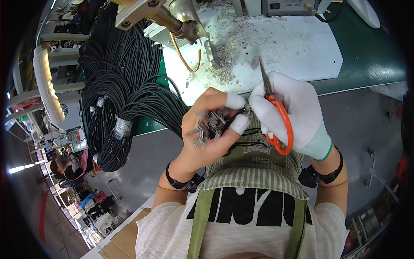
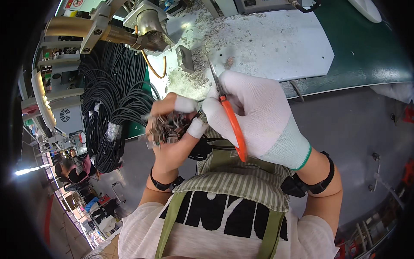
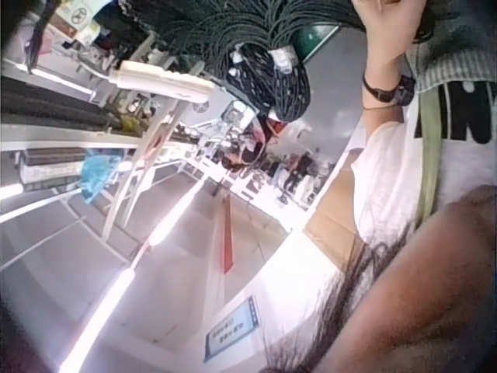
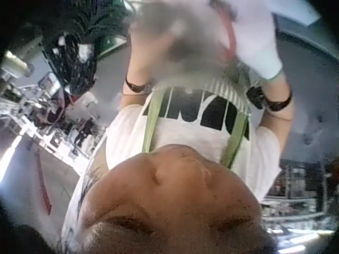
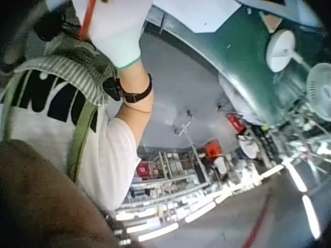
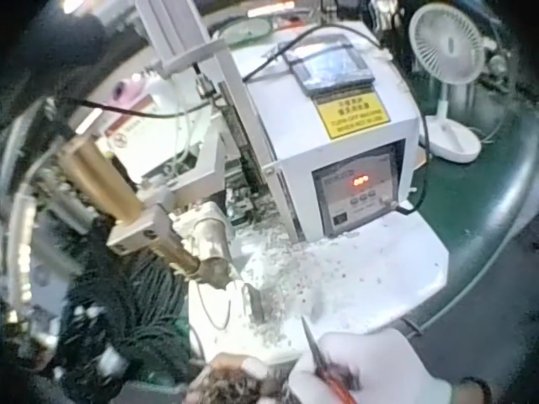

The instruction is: The person trims the ends of a bundle of cables using shears and then places the wire ends into a machine to be processed. This cycle of trimming and machine processing is repeated throughout the video.

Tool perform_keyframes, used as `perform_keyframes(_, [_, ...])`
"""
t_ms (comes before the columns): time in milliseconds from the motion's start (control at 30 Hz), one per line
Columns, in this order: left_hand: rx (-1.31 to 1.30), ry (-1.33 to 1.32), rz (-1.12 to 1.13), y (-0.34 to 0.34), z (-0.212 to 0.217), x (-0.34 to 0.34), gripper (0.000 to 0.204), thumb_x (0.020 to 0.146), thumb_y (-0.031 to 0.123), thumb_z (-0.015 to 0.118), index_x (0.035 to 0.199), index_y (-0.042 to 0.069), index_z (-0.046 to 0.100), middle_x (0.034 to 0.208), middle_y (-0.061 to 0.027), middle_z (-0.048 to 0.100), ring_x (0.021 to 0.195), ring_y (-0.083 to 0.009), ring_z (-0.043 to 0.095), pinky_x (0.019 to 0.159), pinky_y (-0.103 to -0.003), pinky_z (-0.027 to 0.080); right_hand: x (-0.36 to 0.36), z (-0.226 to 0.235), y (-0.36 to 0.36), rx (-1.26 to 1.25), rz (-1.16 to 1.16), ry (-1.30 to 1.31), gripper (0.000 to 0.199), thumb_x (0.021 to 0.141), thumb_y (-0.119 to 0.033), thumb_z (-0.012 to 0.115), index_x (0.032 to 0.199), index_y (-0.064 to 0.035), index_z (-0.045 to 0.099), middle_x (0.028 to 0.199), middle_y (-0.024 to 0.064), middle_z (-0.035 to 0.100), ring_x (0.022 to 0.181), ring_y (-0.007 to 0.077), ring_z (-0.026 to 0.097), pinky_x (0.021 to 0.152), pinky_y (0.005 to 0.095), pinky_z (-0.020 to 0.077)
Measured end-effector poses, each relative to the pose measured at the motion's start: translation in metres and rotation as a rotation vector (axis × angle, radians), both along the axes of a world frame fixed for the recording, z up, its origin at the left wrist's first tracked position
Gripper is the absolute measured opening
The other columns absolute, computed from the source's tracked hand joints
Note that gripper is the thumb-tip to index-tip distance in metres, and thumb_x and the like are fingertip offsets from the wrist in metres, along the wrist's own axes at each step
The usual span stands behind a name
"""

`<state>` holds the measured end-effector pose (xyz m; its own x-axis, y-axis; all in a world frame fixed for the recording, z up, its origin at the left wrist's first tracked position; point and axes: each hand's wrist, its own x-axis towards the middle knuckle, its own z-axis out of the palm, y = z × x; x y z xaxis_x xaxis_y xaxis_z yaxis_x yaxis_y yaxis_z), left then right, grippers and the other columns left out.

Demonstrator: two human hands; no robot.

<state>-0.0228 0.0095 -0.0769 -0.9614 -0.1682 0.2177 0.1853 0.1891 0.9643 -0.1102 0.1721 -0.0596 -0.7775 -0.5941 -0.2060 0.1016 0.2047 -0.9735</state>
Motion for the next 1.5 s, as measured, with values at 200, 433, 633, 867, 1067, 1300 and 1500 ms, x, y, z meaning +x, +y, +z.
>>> perform_keyframes(200, [-0.285,0.114,-0.069,0.000,0.002,-0.004,0.021,0.073,-0.009,0.065,0.092,0.000,0.059,0.085,-0.0085,0.061,0.069,-0.0140,0.057,0.061,-0.025,0.046,-0.019,0.006,0.017,-0.048,0.234,-0.406,0.024,0.081,-0.022,0.062,0.073,-0.0002,0.054,0.051,0.0054,0.050,0.046,0.0113,0.049,0.046,0.0258,0.0399])
perform_keyframes(433, [-0.043,0.016,-0.221,0.005,0.001,0.000,0.014,0.089,0.007,0.055,0.102,0.002,0.052,0.080,-0.0077,0.059,0.065,-0.0130,0.056,0.055,-0.027,0.046,-0.009,-0.002,0.017,-0.132,0.353,-0.503,0.015,0.085,-0.015,0.057,0.081,0.0002,0.056,0.064,0.0040,0.060,0.049,0.0112,0.056,0.049,0.0236,0.0447])
perform_keyframes(633, [0.971,-0.386,-0.180,-0.009,0.002,0.000,0.017,0.089,0.008,0.056,0.104,0.002,0.049,0.079,-0.0061,0.057,0.067,-0.0117,0.056,0.062,-0.025,0.046,0.007,0.002,0.003,-0.022,0.160,0.377,0.011,0.081,-0.012,0.062,0.083,-0.0018,0.057,0.065,0.0028,0.060,0.056,0.0095,0.058,0.054,0.0257,0.0466])
perform_keyframes(867, [0.510,-0.378,-0.142,-0.008,0.010,0.004,0.021,0.081,-0.002,0.063,0.098,0.000,0.052,0.080,-0.0044,0.058,0.071,-0.0068,0.053,0.067,-0.022,0.045,0.005,0.011,-0.004,-0.056,0.039,-0.153,0.013,0.077,-0.010,0.065,0.088,-0.0051,0.060,0.064,0.0063,0.057,0.054,0.0147,0.056,0.055,0.0279,0.0462])
perform_keyframes(1067, [0.288,-0.247,0.206,0.001,0.012,0.002,0.019,0.077,-0.002,0.068,0.089,0.001,0.054,0.078,-0.0015,0.058,0.068,-0.0033,0.052,0.061,-0.019,0.043,0.006,-0.003,-0.004,0.102,-0.095,1.003,0.019,0.072,-0.005,0.065,0.090,-0.0063,0.062,0.062,0.0085,0.053,0.051,0.0220,0.052,0.054,0.0287,0.0448])
perform_keyframes(1300, [0.066,-0.117,0.198,0.010,0.008,-0.002,0.018,0.076,-0.003,0.068,0.087,0.001,0.053,0.076,-0.0008,0.058,0.063,-0.0030,0.052,0.057,-0.018,0.042,0.019,-0.010,0.005,0.281,0.071,0.865,0.017,0.072,-0.007,0.065,0.088,-0.0083,0.064,0.060,0.0054,0.052,0.048,0.0216,0.050,0.049,0.0301,0.0414])
perform_keyframes(1500, [-0.379,0.134,0.047,0.006,0.009,-0.002,0.018,0.077,-0.005,0.066,0.090,-0.001,0.053,0.077,-0.0035,0.060,0.067,-0.0059,0.057,0.061,-0.020,0.046,0.019,-0.009,0.011,0.022,0.183,0.343,0.012,0.076,-0.008,0.064,0.086,-0.0050,0.063,0.059,0.0060,0.052,0.047,0.0207,0.049,0.047,0.0288,0.0396])
